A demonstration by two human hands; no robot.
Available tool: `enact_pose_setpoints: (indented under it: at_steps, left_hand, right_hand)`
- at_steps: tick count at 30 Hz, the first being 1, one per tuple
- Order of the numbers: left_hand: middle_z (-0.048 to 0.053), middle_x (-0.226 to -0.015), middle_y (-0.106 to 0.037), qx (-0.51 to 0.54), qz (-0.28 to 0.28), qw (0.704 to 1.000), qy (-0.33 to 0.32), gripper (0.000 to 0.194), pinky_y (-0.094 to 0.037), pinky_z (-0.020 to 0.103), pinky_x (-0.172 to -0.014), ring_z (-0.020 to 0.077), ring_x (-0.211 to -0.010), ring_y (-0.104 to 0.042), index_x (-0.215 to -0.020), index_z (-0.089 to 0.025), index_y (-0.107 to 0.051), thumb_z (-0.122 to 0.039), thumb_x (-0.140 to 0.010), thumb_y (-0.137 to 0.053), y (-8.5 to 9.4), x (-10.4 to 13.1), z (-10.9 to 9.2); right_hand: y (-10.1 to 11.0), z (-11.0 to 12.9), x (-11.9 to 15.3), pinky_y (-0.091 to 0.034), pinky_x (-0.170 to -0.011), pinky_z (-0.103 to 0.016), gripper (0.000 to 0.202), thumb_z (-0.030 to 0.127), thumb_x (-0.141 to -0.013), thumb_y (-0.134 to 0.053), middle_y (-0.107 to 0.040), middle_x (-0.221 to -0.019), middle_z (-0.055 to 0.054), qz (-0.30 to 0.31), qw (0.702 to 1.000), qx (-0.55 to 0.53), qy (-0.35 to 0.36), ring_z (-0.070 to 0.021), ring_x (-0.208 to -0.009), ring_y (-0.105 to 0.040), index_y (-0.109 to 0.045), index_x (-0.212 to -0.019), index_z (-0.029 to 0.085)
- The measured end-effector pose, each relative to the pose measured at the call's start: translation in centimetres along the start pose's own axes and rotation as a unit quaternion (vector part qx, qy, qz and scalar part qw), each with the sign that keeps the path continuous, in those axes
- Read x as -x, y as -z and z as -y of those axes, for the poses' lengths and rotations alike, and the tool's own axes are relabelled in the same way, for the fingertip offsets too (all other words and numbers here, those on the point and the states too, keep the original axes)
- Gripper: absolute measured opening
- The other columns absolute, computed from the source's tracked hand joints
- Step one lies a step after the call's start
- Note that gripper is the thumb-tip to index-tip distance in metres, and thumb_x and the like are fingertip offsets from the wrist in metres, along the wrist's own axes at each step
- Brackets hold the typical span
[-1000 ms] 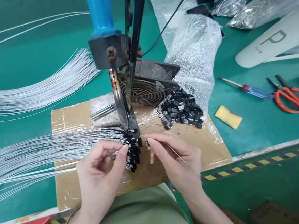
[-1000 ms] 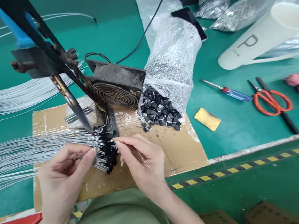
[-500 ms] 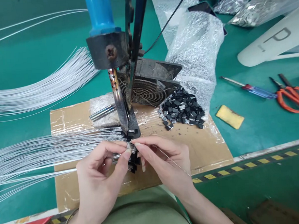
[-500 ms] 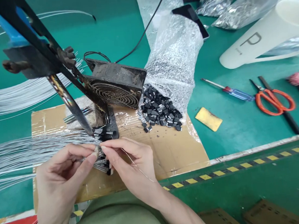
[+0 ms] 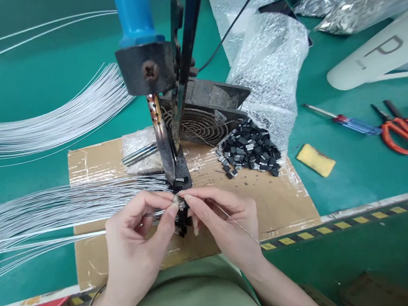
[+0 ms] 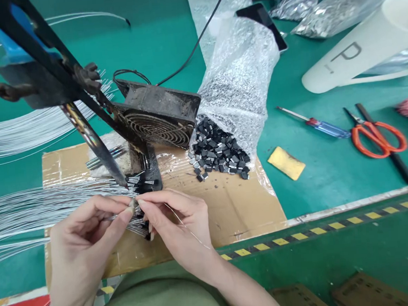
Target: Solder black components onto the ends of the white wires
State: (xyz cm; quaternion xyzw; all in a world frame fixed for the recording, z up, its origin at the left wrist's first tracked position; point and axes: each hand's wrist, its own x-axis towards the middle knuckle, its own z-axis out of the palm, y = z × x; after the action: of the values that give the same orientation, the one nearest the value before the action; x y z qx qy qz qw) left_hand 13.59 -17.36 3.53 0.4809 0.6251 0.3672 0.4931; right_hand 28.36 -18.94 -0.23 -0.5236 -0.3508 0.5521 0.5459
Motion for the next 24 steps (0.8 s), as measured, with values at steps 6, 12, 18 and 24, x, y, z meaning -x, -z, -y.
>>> enact_pose_setpoints:
  at_steps: [6,12,18,24]
  left_hand:
    - [0.004,-0.087,-0.079,-0.005,-0.016,1.000,0.009,0.009,-0.053,0.020,-0.058,0.0153,-0.077,-0.072,-0.075,-0.021,-0.074,-0.018,-0.082,-0.079,-0.3,-0.3,-0.1]
    - [0.003,-0.086,-0.080,-0.001,-0.021,0.999,-0.027,0.009,-0.055,0.018,-0.062,0.0142,-0.077,-0.073,-0.076,-0.021,-0.075,-0.017,-0.082,-0.080,-0.4,-0.8,0.3]
    - [0.000,-0.085,-0.080,-0.008,-0.021,0.999,-0.028,0.011,-0.055,0.013,-0.064,0.0102,-0.076,-0.072,-0.076,-0.021,-0.074,-0.015,-0.083,-0.079,-0.3,-1.1,0.1]
    - [-0.001,-0.083,-0.078,-0.025,-0.030,0.999,-0.017,0.011,-0.054,0.016,-0.063,0.0127,-0.078,-0.072,-0.074,-0.022,-0.073,-0.017,-0.083,-0.079,-0.2,-1.5,-0.1]
  right_hand:
    - [0.8,-0.6,0.7,-0.050,-0.065,-0.030,0.038,0.030,-0.112,-0.040,-0.060,-0.081,0.000,0.020,0.989,0.115,0.092,-0.0144,-0.068,-0.056,-0.072,-0.133,0.027]
    - [1.2,-0.9,1.2,-0.041,-0.061,-0.030,0.024,0.020,-0.108,-0.042,-0.058,-0.074,0.004,0.005,0.987,0.124,0.101,-0.0158,-0.065,-0.051,-0.053,-0.127,0.028]
    - [1.6,-0.1,0.8,-0.037,-0.066,-0.034,0.025,0.014,-0.104,-0.039,-0.041,-0.078,0.002,0.005,0.972,0.180,0.149,-0.0165,-0.071,-0.043,-0.041,-0.081,0.024]
    - [1.1,0.8,0.4,-0.055,-0.096,-0.044,0.015,0.018,-0.100,-0.056,-0.067,-0.120,-0.009,0.027,0.981,0.146,0.126,-0.0255,-0.110,-0.065,-0.057,-0.087,0.023]
